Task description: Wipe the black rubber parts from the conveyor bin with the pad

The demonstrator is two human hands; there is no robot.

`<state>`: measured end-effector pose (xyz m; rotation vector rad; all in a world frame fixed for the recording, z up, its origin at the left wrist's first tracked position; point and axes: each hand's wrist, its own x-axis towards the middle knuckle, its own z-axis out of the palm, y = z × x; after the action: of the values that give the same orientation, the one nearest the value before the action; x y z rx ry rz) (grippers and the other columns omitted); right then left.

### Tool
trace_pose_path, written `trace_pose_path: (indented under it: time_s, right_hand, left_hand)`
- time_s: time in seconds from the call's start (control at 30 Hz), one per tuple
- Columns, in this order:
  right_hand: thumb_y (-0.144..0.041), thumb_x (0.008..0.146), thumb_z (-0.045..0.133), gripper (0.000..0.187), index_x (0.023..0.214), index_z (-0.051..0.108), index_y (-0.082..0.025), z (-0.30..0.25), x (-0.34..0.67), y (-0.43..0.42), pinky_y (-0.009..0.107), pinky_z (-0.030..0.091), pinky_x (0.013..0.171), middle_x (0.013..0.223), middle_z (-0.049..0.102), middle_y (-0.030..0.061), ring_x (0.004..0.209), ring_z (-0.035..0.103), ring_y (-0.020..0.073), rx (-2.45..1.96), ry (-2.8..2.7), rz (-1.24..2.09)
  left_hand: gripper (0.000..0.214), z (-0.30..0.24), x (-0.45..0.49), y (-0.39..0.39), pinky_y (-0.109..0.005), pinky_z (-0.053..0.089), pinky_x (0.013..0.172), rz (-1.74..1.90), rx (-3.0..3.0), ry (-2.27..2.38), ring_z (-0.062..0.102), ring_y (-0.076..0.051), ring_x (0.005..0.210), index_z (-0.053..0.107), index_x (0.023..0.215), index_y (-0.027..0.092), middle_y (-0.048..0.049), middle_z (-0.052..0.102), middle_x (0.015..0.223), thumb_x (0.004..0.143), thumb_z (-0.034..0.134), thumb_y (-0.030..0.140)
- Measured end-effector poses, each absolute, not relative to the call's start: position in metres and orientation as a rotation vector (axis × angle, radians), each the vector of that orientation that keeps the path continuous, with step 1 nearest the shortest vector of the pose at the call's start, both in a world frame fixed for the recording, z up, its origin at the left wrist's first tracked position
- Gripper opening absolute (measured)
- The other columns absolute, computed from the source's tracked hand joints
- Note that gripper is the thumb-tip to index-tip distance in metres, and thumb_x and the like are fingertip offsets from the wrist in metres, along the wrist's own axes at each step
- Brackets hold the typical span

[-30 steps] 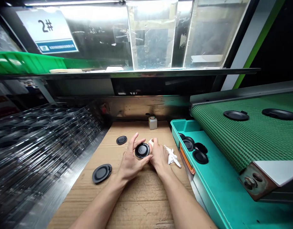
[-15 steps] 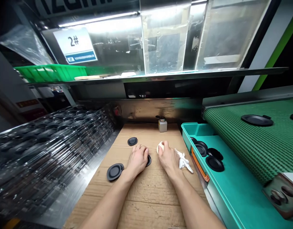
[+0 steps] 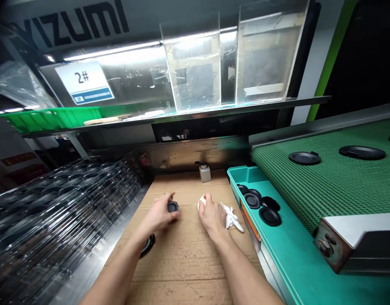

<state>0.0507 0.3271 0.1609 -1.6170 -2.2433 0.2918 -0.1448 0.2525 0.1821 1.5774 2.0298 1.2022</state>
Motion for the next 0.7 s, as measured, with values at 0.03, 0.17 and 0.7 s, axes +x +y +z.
trace_pose_path:
  time_s: [0.03,0.17,0.7]
  right_hand:
    - [-0.042,0.096,0.033,0.030,0.116,0.047,-0.025,0.160,0.051,0.327,0.030,0.036,0.065,0.081,0.068,0.0057,0.079,0.066,0.0248,-1.603,-2.239,0.292]
    - [-0.041,0.096,0.034,0.028,0.115,0.047,-0.025,0.159,0.050,0.328,0.031,0.038,0.066,0.082,0.068,0.0056,0.080,0.066,0.0256,-1.572,-2.226,0.300]
    - [-0.038,0.095,0.035,0.025,0.111,0.047,-0.022,0.163,0.051,0.328,0.033,0.042,0.069,0.082,0.069,0.0077,0.080,0.066,0.0250,-1.563,-2.201,0.357]
  left_hand:
    - [0.072,0.187,-0.159,0.260,-0.042,0.031,0.101,1.143,1.601,2.135,0.049,-0.034,0.115,0.055,0.123,0.022,-0.0131,0.060,0.113,0.055,0.077,0.026]
    - [0.072,0.199,-0.202,0.287,-0.037,0.038,0.093,0.828,1.653,2.366,0.056,-0.031,0.107,0.051,0.126,0.016,-0.0141,0.061,0.112,0.058,0.074,0.029]
    - [0.070,0.205,-0.210,0.309,-0.031,0.046,0.083,0.558,1.707,2.166,0.064,-0.027,0.094,0.060,0.120,0.019,-0.0105,0.066,0.112,0.050,0.070,0.021]
